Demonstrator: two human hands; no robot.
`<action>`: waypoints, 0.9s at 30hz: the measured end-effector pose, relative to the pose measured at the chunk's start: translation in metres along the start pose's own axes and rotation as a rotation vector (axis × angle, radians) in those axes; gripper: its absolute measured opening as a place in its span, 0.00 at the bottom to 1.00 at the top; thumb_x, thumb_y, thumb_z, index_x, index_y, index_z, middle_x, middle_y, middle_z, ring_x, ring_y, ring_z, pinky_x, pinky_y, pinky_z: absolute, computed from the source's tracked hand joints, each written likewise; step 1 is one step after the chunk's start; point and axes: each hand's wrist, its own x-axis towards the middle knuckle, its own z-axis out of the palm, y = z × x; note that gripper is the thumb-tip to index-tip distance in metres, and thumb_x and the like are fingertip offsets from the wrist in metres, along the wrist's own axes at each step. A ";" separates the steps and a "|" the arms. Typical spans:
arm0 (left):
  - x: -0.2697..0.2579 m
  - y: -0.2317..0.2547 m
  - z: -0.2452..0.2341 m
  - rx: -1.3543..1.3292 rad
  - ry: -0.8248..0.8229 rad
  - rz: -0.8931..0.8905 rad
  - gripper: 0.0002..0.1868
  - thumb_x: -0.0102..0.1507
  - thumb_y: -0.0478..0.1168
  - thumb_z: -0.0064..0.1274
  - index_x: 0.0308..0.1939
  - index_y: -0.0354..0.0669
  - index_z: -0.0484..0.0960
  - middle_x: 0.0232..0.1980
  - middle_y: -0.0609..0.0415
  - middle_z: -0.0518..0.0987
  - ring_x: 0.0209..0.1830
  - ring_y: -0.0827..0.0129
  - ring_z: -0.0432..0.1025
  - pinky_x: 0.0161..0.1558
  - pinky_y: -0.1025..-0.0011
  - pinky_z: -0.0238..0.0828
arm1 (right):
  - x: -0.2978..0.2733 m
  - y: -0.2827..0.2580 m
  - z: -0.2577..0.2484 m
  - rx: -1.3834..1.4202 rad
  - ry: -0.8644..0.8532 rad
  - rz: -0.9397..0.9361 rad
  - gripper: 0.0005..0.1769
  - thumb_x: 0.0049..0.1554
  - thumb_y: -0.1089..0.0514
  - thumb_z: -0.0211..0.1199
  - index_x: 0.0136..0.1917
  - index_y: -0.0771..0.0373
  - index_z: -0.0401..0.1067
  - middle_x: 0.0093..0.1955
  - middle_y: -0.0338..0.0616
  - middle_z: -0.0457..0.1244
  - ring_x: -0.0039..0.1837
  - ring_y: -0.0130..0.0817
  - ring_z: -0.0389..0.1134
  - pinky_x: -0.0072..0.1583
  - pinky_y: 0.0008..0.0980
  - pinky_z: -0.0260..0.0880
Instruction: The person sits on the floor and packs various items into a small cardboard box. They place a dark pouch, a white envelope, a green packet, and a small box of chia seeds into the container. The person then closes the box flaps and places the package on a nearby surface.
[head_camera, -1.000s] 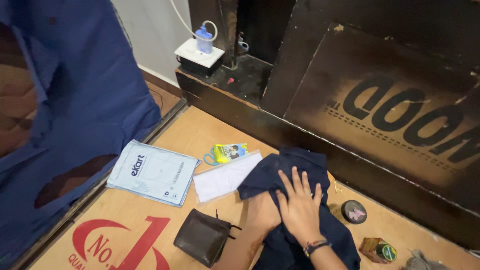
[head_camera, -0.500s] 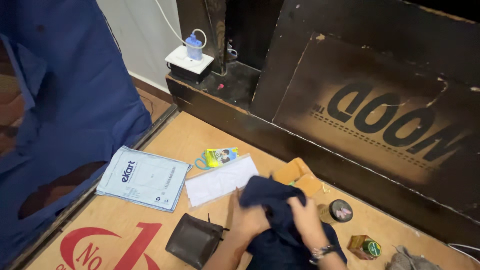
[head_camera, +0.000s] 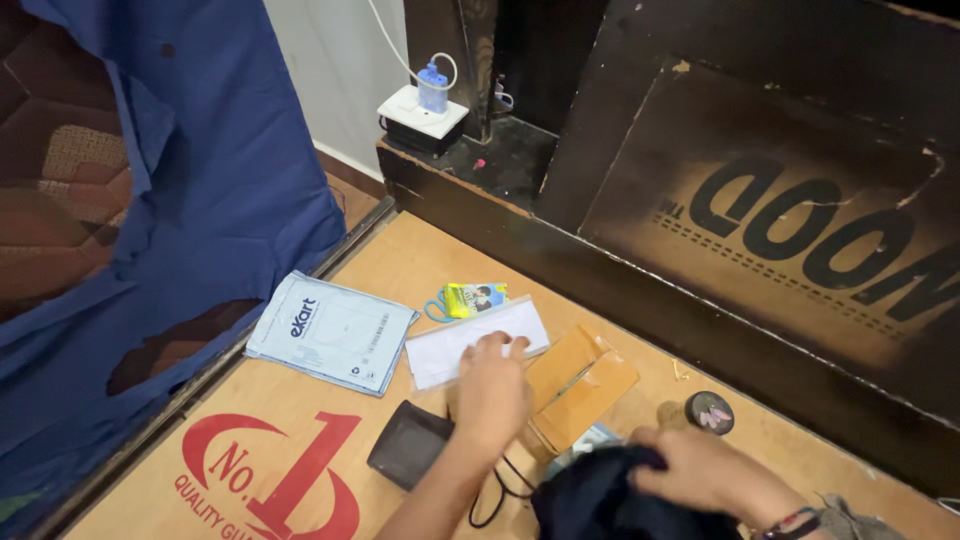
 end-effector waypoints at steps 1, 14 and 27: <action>0.004 0.008 0.008 0.046 0.018 0.062 0.33 0.50 0.41 0.63 0.60 0.43 0.75 0.64 0.40 0.72 0.68 0.47 0.64 0.68 0.45 0.53 | -0.001 -0.006 0.000 -0.075 0.041 -0.175 0.34 0.49 0.43 0.74 0.66 0.54 0.74 0.63 0.46 0.67 0.66 0.47 0.65 0.66 0.46 0.59; 0.020 0.016 0.030 0.035 0.075 0.271 0.10 0.54 0.40 0.60 0.30 0.37 0.79 0.30 0.42 0.81 0.32 0.50 0.79 0.33 0.59 0.76 | 0.050 -0.073 -0.013 -0.161 0.826 -0.370 0.15 0.52 0.56 0.62 0.53 0.59 0.75 0.55 0.46 0.67 0.63 0.46 0.65 0.63 0.56 0.57; 0.032 -0.045 0.033 -0.376 0.197 -0.348 0.15 0.64 0.51 0.54 0.43 0.44 0.86 0.35 0.39 0.83 0.39 0.42 0.78 0.41 0.52 0.73 | 0.052 -0.066 -0.008 -0.093 0.711 -0.467 0.11 0.55 0.51 0.64 0.43 0.60 0.78 0.48 0.46 0.66 0.58 0.48 0.67 0.65 0.53 0.56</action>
